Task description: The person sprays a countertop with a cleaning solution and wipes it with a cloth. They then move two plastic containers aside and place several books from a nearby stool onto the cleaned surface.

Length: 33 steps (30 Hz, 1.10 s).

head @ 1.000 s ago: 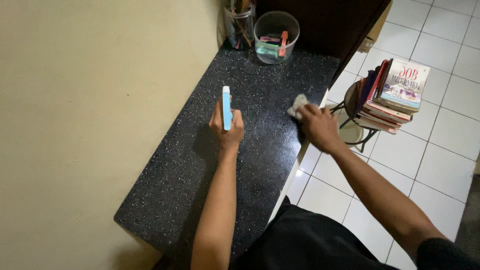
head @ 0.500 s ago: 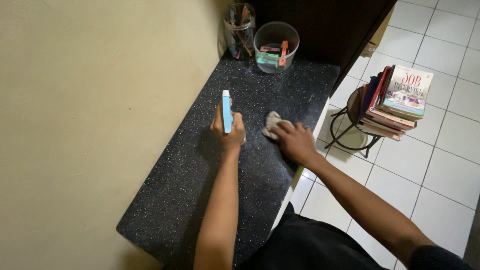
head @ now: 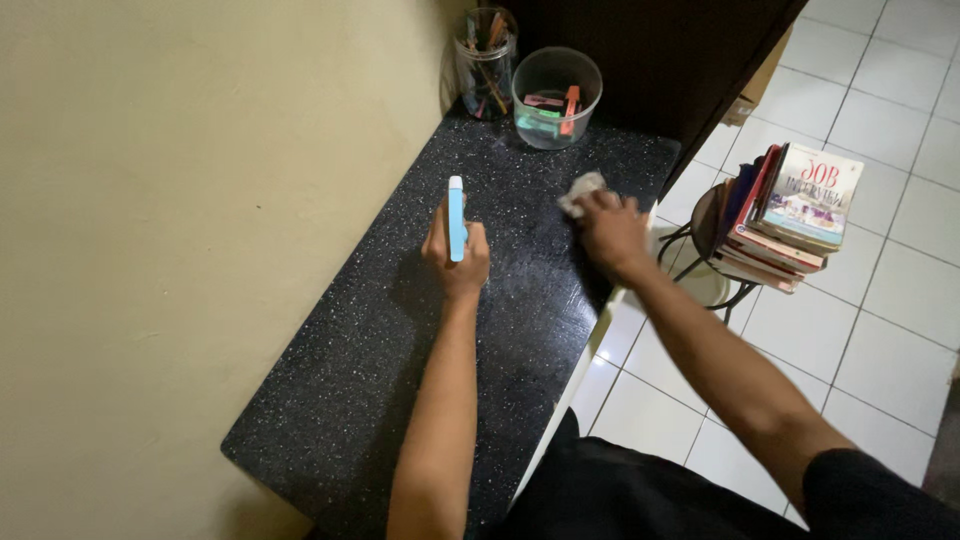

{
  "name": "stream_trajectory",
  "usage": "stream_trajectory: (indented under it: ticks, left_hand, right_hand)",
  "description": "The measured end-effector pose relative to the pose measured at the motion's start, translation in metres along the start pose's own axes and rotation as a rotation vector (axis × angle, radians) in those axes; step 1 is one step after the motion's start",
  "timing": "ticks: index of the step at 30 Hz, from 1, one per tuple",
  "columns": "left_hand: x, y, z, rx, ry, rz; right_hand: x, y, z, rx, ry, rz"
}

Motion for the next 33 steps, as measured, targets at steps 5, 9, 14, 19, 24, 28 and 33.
stream_trajectory:
  ticks: [5, 9, 14, 19, 24, 28, 33]
  left_hand:
    - [0.000, 0.000, 0.001, 0.023, 0.062, 0.031]
    - [0.002, -0.002, 0.005, 0.005, 0.043, 0.028]
    - [0.001, 0.004, -0.006, 0.011, -0.060, -0.038]
    - [0.002, 0.003, -0.001, -0.017, 0.067, 0.027]
    - [0.001, 0.002, 0.004, -0.012, 0.025, 0.023]
    - [-0.003, 0.001, 0.004, 0.000, 0.052, 0.019]
    - [-0.003, -0.002, 0.008, 0.023, 0.025, 0.028]
  right_hand:
    - [0.031, 0.026, -0.036, 0.004, -0.188, -0.027]
    - [0.063, 0.025, -0.020, 0.037, -0.179, -0.069]
    - [0.066, -0.004, 0.016, 0.082, -0.077, -0.018]
    - [0.024, -0.017, 0.014, 0.006, 0.058, 0.012]
    - [0.017, 0.011, -0.023, 0.035, -0.082, -0.002]
    - [0.048, 0.031, -0.047, 0.064, -0.169, -0.038]
    - [0.082, 0.027, -0.024, 0.048, -0.079, -0.057]
Point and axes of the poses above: each hand's wrist, its own x-axis away from the middle knuckle, its own y-axis out of the palm, z = x × y, the point moved 3 cm from there along -x, towards the middle knuckle, and after that the axes turned 9 degrees about -y, right-handed, at the moved point
